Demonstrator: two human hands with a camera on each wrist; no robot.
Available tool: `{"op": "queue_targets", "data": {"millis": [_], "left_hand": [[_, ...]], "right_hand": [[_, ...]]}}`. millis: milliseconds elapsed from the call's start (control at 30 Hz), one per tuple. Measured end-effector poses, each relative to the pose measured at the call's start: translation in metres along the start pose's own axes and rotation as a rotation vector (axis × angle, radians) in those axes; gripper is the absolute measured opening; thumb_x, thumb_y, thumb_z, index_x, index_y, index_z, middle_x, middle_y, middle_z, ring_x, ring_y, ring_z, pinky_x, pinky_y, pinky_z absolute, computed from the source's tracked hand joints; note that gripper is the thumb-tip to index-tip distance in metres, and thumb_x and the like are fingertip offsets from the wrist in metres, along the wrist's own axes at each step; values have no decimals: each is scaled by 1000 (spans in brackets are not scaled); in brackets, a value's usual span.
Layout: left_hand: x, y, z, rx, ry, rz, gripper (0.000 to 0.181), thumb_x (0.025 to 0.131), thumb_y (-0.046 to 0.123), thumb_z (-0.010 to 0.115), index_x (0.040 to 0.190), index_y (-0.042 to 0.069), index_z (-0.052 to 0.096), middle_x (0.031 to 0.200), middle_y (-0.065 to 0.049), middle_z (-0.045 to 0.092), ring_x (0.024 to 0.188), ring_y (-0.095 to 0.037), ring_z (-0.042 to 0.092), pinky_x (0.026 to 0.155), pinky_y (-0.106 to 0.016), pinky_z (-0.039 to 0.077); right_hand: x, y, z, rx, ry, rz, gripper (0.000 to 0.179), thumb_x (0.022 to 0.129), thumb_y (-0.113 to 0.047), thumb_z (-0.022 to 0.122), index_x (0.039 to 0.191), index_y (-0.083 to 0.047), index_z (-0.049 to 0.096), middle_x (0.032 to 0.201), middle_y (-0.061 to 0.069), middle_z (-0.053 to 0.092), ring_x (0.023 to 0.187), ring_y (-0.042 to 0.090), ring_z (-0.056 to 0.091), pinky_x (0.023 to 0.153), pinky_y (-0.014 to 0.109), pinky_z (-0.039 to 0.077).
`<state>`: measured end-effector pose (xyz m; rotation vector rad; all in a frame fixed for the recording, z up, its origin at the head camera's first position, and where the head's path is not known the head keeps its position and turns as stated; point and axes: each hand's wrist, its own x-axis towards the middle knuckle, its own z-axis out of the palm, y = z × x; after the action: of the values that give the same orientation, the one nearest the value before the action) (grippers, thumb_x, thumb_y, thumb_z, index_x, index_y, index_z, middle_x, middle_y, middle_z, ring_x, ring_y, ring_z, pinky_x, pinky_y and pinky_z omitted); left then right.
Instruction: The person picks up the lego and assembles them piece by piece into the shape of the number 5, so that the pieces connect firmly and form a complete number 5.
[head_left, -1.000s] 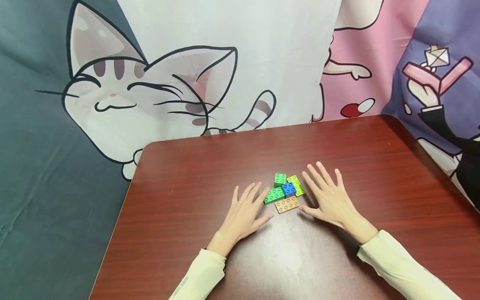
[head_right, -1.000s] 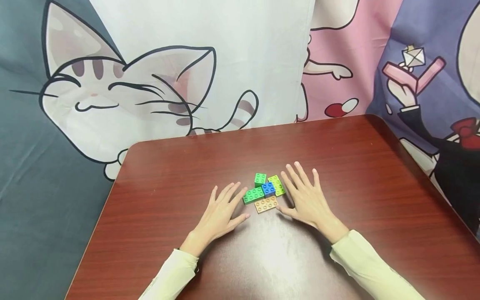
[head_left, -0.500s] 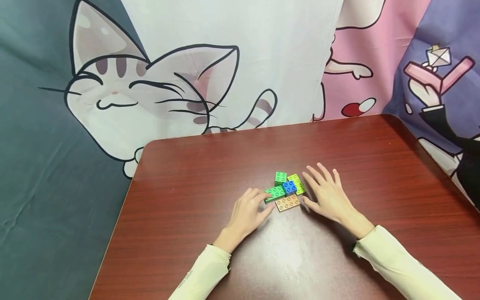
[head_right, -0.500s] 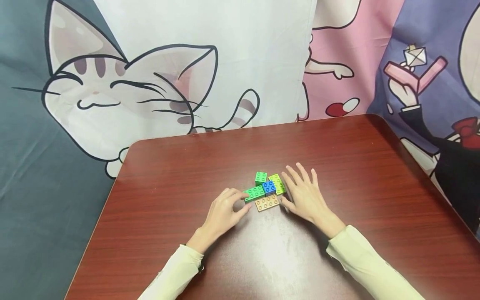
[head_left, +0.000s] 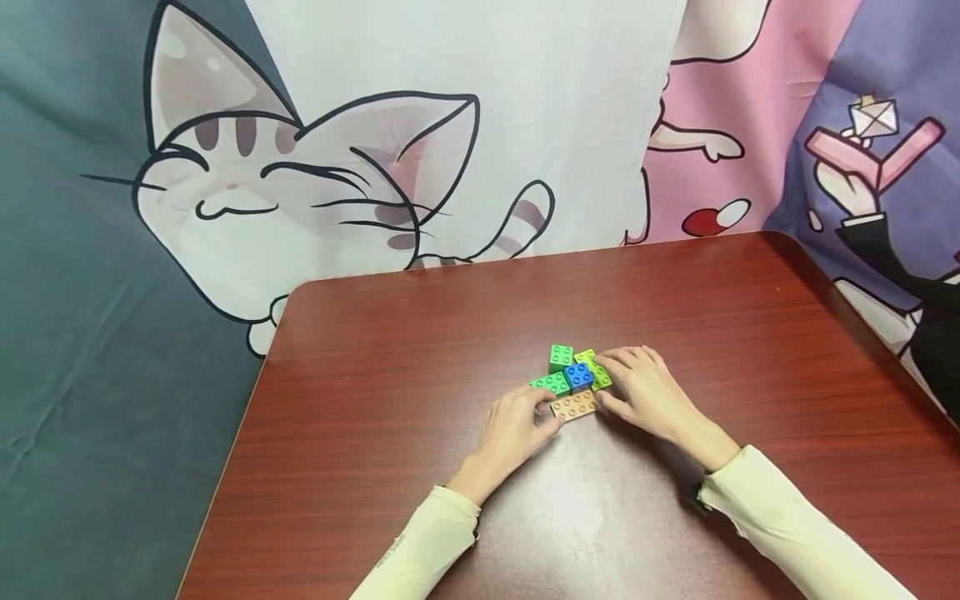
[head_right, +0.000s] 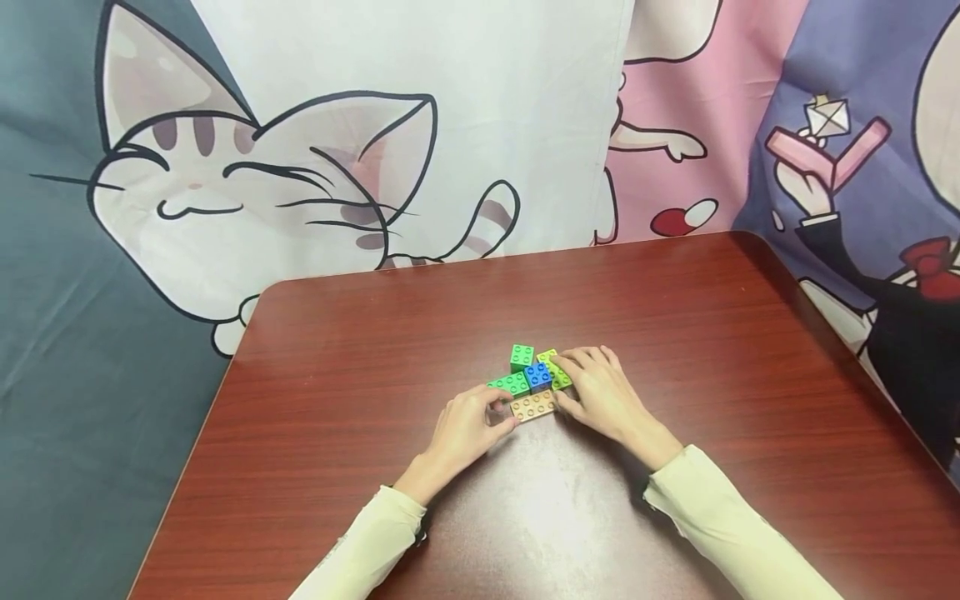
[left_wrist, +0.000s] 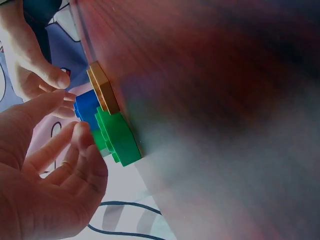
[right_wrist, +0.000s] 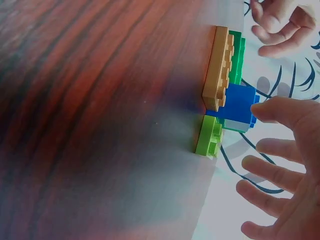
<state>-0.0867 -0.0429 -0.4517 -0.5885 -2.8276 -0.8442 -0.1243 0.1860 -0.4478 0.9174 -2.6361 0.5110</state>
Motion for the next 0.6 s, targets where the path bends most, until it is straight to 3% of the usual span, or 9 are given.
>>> {"op": "queue_targets", "data": {"millis": [233,600], "left_hand": [[0,1,3,92,-30,40,29,75,30,75,98,14,68,87,3,63,65,-9,56,54,-25,46],[3,5,3,185,-84,37,30,77,35,74,99,16,67,89,2,62,72,-21,64,53,-33,49]], "right_hand": [[5,1,4,30,-18,-36,45,73,-19,75,112,-1,64,104,15,62,99,33,52,80,52,41],[8,3,8,37,-30,-40,46,73,-18,75,114,-1,63,105,14,62,96,31,53,79,50,42]]}}
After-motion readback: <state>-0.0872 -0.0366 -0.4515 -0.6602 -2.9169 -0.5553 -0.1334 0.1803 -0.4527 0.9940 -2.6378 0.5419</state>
